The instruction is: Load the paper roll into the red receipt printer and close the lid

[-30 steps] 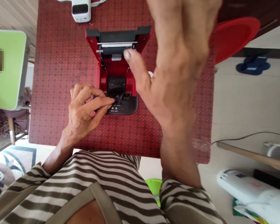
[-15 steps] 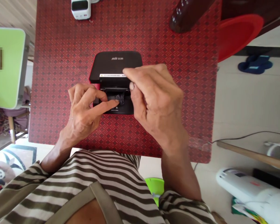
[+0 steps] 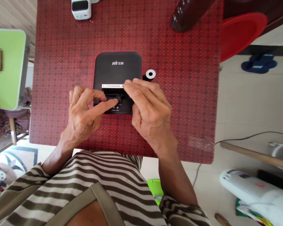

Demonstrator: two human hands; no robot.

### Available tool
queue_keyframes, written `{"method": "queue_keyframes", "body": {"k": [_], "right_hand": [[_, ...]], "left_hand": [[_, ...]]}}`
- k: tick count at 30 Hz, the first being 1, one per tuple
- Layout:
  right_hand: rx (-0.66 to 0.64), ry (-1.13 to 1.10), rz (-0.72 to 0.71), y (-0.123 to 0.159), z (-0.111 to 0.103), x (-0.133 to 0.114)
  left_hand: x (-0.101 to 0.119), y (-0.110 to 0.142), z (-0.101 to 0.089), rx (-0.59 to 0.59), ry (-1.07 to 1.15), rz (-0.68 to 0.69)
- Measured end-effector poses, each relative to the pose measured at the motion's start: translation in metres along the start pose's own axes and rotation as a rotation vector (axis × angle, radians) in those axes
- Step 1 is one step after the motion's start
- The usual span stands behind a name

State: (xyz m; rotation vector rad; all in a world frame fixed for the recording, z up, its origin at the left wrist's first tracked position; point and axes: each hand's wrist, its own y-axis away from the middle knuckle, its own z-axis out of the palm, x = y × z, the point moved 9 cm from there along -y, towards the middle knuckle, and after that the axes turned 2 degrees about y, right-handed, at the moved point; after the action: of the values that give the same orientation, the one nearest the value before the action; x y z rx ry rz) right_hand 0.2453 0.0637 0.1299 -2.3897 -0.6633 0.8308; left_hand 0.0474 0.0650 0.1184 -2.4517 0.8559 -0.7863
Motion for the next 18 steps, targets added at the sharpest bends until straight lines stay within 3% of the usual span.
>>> {"method": "queue_keyframes", "body": {"k": [5, 8, 11, 13, 15, 18], "right_hand": [[-0.018, 0.042, -0.006, 0.004, 0.003, -0.001], [-0.023, 0.045, 0.009, 0.007, 0.004, 0.002], [-0.020, 0.025, 0.031, 0.009, 0.004, 0.005], [-0.017, -0.004, 0.043, 0.010, 0.005, 0.006], [-0.008, -0.025, 0.047, 0.010, 0.004, 0.006], [0.004, -0.009, 0.056, 0.009, 0.004, 0.004]], "left_hand": [[-0.003, -0.006, -0.009, 0.014, 0.134, -0.022], [-0.025, -0.005, -0.004, 0.056, 0.366, -0.119], [-0.076, 0.010, 0.022, 0.170, 0.598, -0.421], [-0.100, 0.021, 0.052, 0.145, 0.786, -0.546], [-0.114, 0.029, 0.076, 0.093, 0.911, -0.625], [-0.124, 0.035, 0.088, 0.074, 0.987, -0.681]]}}
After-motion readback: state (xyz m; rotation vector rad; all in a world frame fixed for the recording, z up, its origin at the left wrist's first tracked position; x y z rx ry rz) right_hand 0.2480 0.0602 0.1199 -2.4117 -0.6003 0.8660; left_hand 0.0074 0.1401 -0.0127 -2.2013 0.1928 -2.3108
